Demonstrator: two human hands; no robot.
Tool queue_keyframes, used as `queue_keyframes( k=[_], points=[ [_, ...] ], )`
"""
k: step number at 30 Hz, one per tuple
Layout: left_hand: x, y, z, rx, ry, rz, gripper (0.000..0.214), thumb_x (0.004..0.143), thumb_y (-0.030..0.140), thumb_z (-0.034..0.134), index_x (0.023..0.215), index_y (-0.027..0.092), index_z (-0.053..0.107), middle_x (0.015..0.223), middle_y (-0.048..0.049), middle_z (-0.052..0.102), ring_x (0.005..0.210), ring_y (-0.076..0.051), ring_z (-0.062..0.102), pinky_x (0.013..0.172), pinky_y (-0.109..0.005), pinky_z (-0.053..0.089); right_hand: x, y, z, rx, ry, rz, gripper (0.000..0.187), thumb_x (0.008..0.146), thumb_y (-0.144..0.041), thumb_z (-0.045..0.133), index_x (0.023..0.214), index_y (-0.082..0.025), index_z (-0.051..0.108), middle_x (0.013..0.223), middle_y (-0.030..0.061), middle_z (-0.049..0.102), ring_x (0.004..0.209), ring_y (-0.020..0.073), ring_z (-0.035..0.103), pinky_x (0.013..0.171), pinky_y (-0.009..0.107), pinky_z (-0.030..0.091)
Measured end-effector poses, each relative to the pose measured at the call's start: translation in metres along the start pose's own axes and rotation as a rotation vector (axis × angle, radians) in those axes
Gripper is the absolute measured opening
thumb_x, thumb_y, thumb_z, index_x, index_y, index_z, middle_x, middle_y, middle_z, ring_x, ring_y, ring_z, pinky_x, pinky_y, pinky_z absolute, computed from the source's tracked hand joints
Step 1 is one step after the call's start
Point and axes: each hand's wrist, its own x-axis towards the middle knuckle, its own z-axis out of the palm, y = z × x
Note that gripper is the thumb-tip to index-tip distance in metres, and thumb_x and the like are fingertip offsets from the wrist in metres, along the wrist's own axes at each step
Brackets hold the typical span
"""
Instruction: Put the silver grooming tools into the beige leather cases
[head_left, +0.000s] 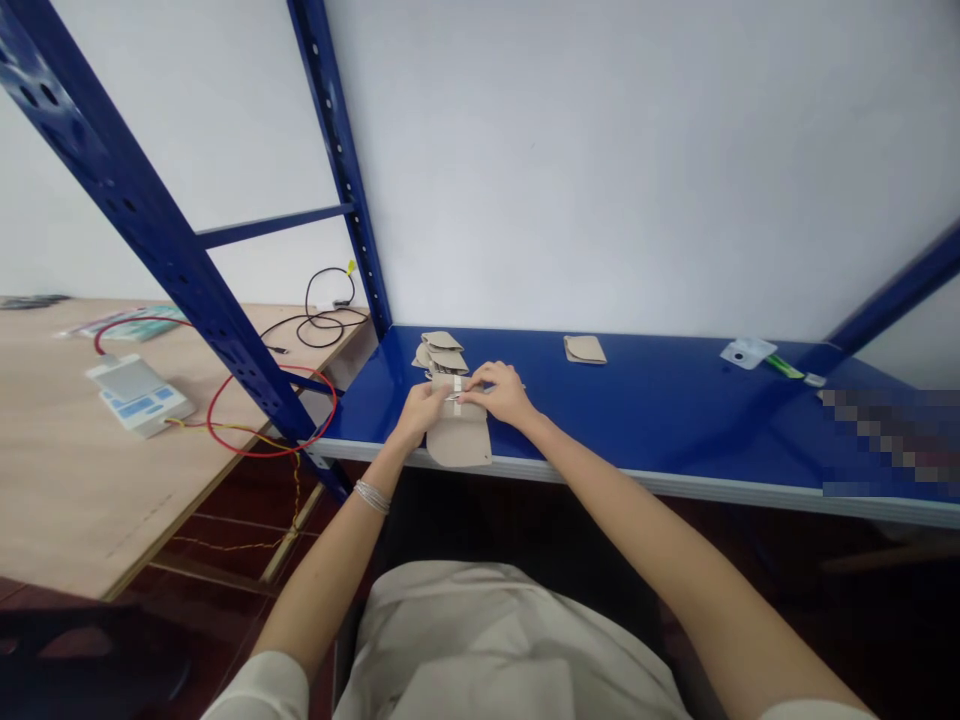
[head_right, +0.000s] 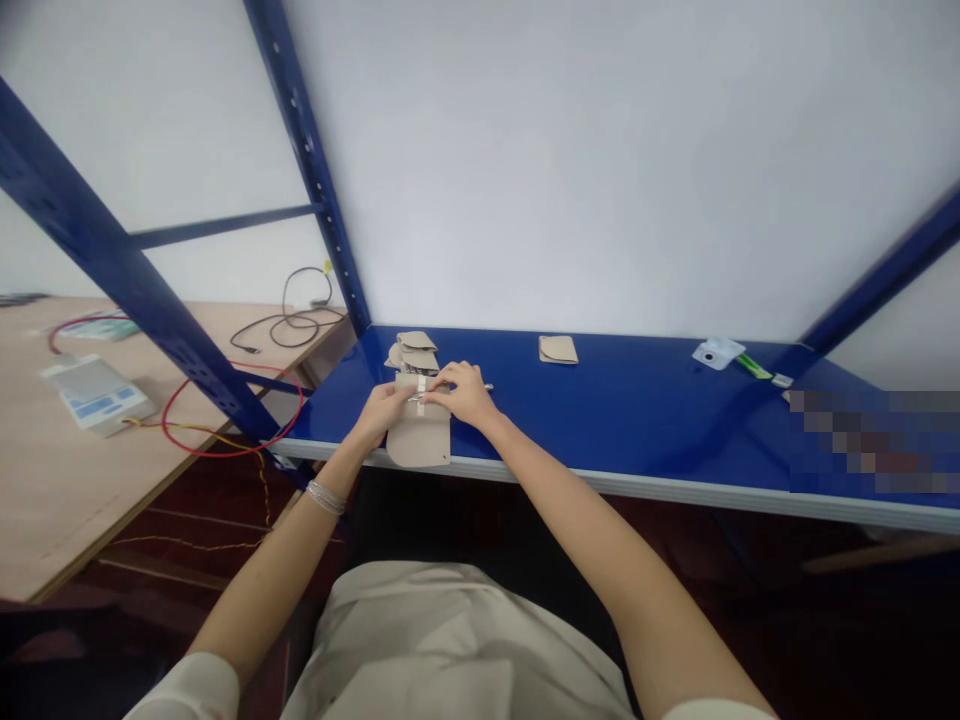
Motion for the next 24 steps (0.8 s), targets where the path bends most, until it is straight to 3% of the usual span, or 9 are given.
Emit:
queue_keyframes(
  k=[4, 7, 12, 14, 18, 24],
  points=[
    [0.002, 0.000, -0.002, -0.108, 0.133, -0.027, 0.032, 0.067, 0.035, 0.070, 0.088, 0.010, 0.073, 0.074, -0.0069, 0.071, 0.070, -0.022, 0.064, 0.066, -0.029, 0.049, 0.004, 0.019, -0.013, -0.005, 0.153, 0.081, 0.022, 0.086, -0.040, 0.062, 0.079, -0.022, 0.072, 0.083, 0.0052, 0.068, 0.078, 0.0200, 0.057, 0.083, 0.036, 0.039],
    [0.003, 0.002, -0.002, -0.203, 0.233, -0.056, 0.029, 0.065, 0.031, 0.069, 0.085, 0.009, 0.072, 0.074, -0.0080, 0.072, 0.069, -0.022, 0.066, 0.068, -0.032, 0.051, 0.003, 0.041, -0.030, -0.089, 0.320, 0.226, 0.019, 0.086, -0.030, 0.055, 0.086, -0.018, 0.071, 0.091, 0.0084, 0.069, 0.077, 0.0209, 0.058, 0.085, 0.038, 0.043],
    [0.001, 0.002, -0.001, -0.191, 0.239, -0.025, 0.029, 0.066, 0.031, 0.069, 0.086, 0.010, 0.072, 0.078, -0.0082, 0.073, 0.073, -0.023, 0.067, 0.070, -0.031, 0.052, -0.012, 0.054, -0.048, -0.143, -0.058, 0.224, 0.023, 0.070, -0.014, 0.061, 0.086, -0.022, 0.074, 0.094, 0.0037, 0.071, 0.085, 0.0209, 0.061, 0.086, 0.037, 0.046],
    [0.002, 0.000, 0.000, -0.155, 0.222, -0.009, 0.031, 0.067, 0.032, 0.069, 0.089, 0.010, 0.073, 0.080, -0.0082, 0.074, 0.076, -0.023, 0.067, 0.070, -0.031, 0.051, -0.016, 0.052, -0.048, -0.194, -0.137, 0.225, 0.023, 0.070, -0.013, 0.061, 0.086, -0.024, 0.075, 0.095, 0.0037, 0.071, 0.089, 0.0224, 0.061, 0.086, 0.037, 0.046],
    [0.003, -0.005, -0.001, -0.036, 0.156, 0.037, 0.033, 0.071, 0.034, 0.066, 0.093, 0.010, 0.073, 0.080, -0.0082, 0.074, 0.080, -0.025, 0.067, 0.070, -0.030, 0.050, -0.016, 0.046, -0.043, -0.207, -0.106, 0.221, 0.020, 0.076, -0.012, 0.059, 0.087, -0.021, 0.073, 0.091, 0.0054, 0.073, 0.081, 0.0219, 0.062, 0.081, 0.038, 0.047],
    [0.002, -0.008, -0.001, 0.047, 0.072, 0.109, 0.036, 0.076, 0.037, 0.064, 0.097, 0.009, 0.072, 0.090, -0.0117, 0.074, 0.085, -0.026, 0.068, 0.076, -0.033, 0.051, -0.014, 0.034, -0.038, -0.188, 0.019, 0.004, 0.019, 0.082, -0.014, 0.058, 0.095, -0.020, 0.070, 0.092, 0.0066, 0.071, 0.087, 0.0242, 0.059, 0.082, 0.041, 0.041]
  ],
)
